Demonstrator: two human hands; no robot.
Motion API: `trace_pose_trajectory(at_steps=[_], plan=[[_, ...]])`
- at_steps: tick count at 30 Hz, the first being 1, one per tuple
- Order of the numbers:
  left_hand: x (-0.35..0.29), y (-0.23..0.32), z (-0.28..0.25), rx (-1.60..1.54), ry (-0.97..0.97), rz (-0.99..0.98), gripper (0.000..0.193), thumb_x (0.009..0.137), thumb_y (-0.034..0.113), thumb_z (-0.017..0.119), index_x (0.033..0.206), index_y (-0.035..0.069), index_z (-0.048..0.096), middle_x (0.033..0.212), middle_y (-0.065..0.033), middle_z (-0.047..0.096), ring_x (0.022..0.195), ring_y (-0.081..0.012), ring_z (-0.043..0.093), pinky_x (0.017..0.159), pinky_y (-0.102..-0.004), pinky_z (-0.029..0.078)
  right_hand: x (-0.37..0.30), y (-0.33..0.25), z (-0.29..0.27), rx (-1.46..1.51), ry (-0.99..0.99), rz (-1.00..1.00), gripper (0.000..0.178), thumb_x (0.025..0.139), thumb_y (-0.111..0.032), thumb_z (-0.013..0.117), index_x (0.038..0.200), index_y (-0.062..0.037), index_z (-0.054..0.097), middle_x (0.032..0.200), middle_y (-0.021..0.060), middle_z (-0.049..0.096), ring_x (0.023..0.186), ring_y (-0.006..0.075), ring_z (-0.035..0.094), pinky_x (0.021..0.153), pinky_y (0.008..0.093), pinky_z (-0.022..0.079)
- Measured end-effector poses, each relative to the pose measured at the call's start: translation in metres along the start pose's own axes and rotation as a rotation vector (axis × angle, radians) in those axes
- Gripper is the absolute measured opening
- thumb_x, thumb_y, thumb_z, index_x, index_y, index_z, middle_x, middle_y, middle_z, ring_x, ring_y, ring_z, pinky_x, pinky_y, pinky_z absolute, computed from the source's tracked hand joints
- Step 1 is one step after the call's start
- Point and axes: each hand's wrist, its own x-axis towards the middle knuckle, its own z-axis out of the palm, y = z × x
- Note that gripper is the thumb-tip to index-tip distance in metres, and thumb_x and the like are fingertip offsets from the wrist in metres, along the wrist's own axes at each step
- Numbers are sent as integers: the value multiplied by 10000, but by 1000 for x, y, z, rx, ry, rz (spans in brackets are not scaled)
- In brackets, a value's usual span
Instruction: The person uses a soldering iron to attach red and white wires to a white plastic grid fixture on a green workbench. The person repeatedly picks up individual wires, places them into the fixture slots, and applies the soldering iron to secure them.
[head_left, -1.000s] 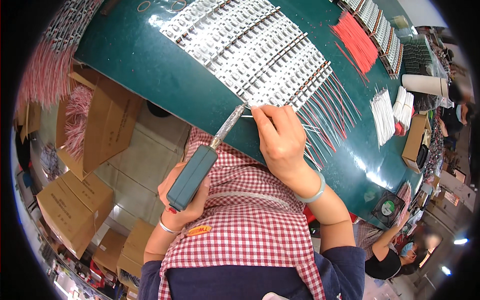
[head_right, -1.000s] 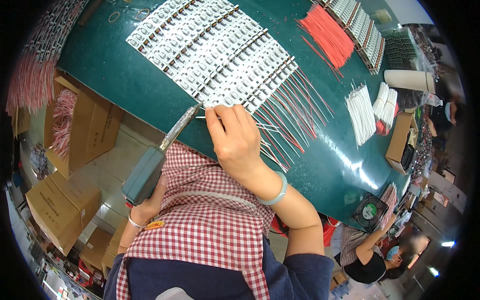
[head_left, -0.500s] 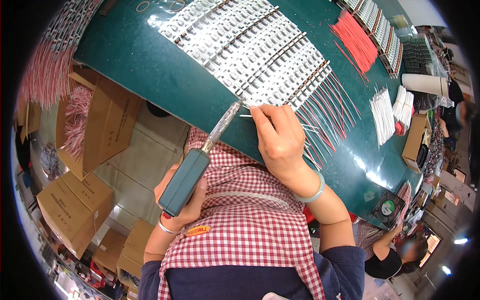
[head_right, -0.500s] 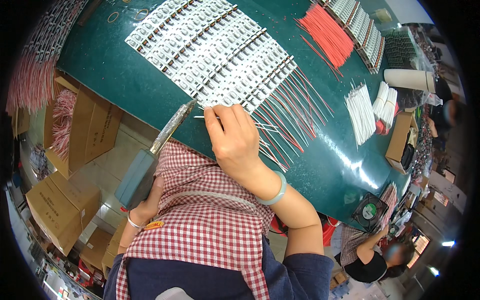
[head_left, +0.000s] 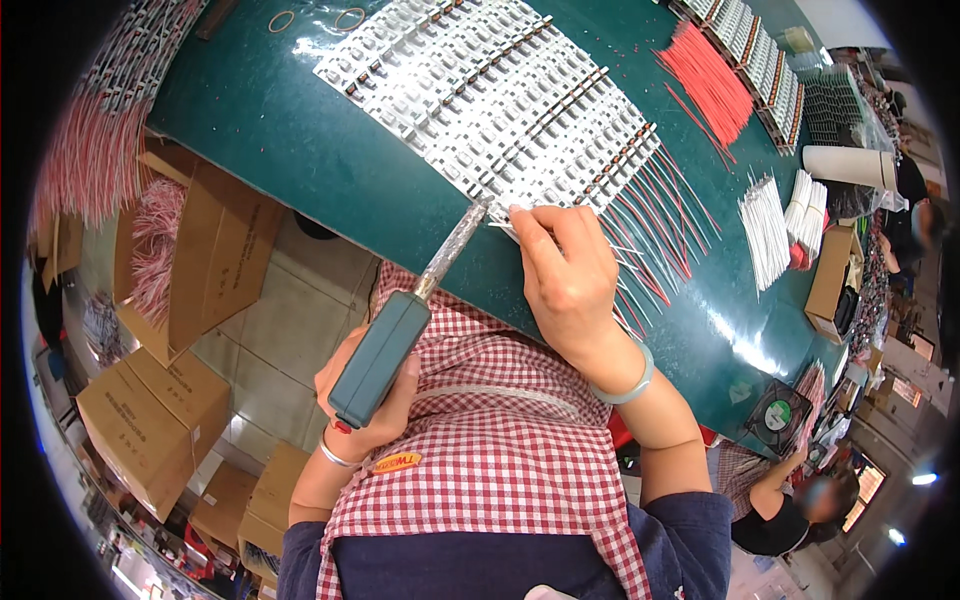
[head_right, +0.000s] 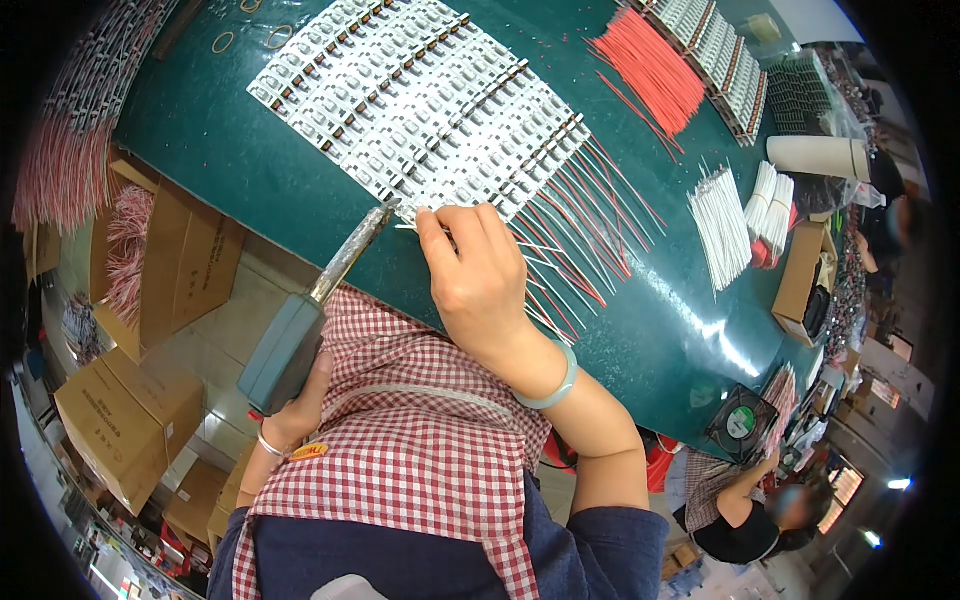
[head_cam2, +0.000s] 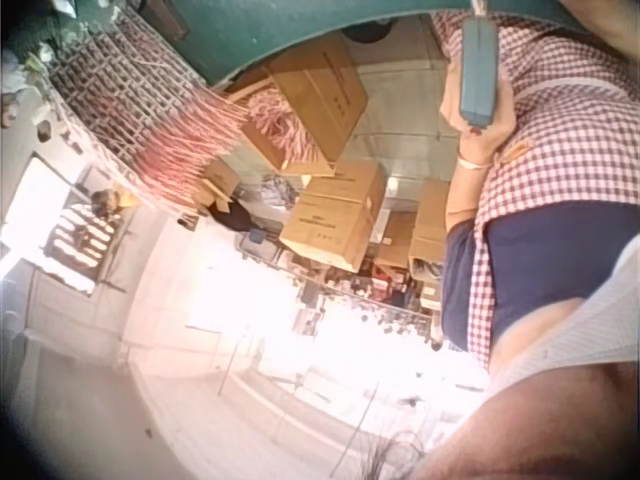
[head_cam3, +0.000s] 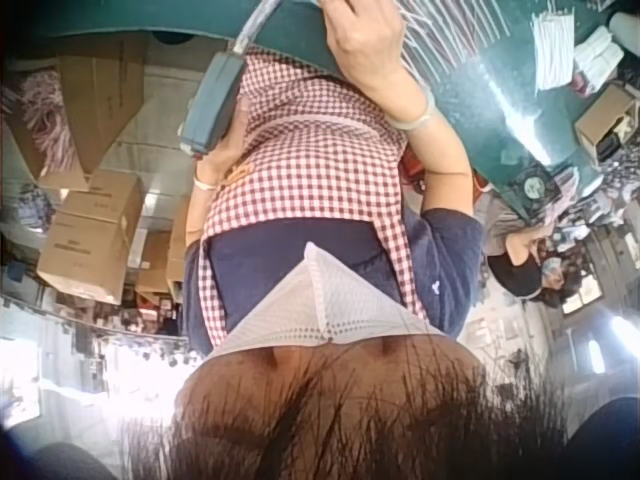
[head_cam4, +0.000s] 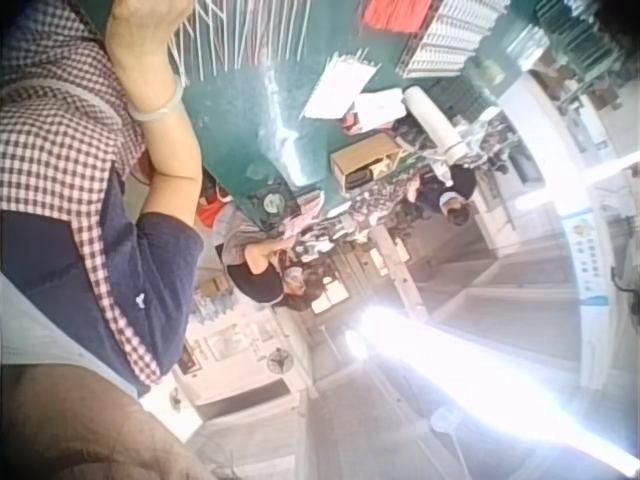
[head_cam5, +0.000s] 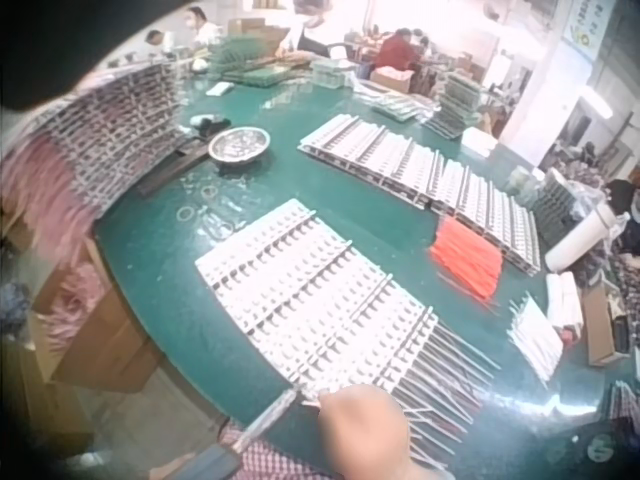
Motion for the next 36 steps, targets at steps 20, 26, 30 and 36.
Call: trace_pose_trajectory(at_steps=[20,26,30,36], plan=[[18,12,0,29,-47,1,218,761,-9,747,965,-62,691,906,-166,683,721,-264,693,669,-311,559,2,-2,0,-41,-23,8,298,704,25,669,999,62,687,895,115,604,769,244,573,621,335,481],[6,-1,-1,-10,2,22,266,770,5,762,1023,-57,703,925,-167,698,739,-255,705,670,-315,562,2,-3,-3,-25,-53,27,327,707,35,663,1032,63,677,909,118,598,792,254,576,639,341,490],[4,-1,0,-17,6,-11,283,775,13,766,1042,-58,706,950,-178,707,772,-259,717,698,-317,570,4,-3,-9,25,-78,62,341,713,49,659,1054,65,675,929,120,594,815,262,576,651,348,497],[4,-4,2,-17,16,-17,287,775,19,766,1044,-63,706,961,-188,709,795,-269,725,715,-323,577,8,3,-12,-31,-52,71,371,715,56,662,1085,44,690,926,111,589,814,253,569,645,346,492]])
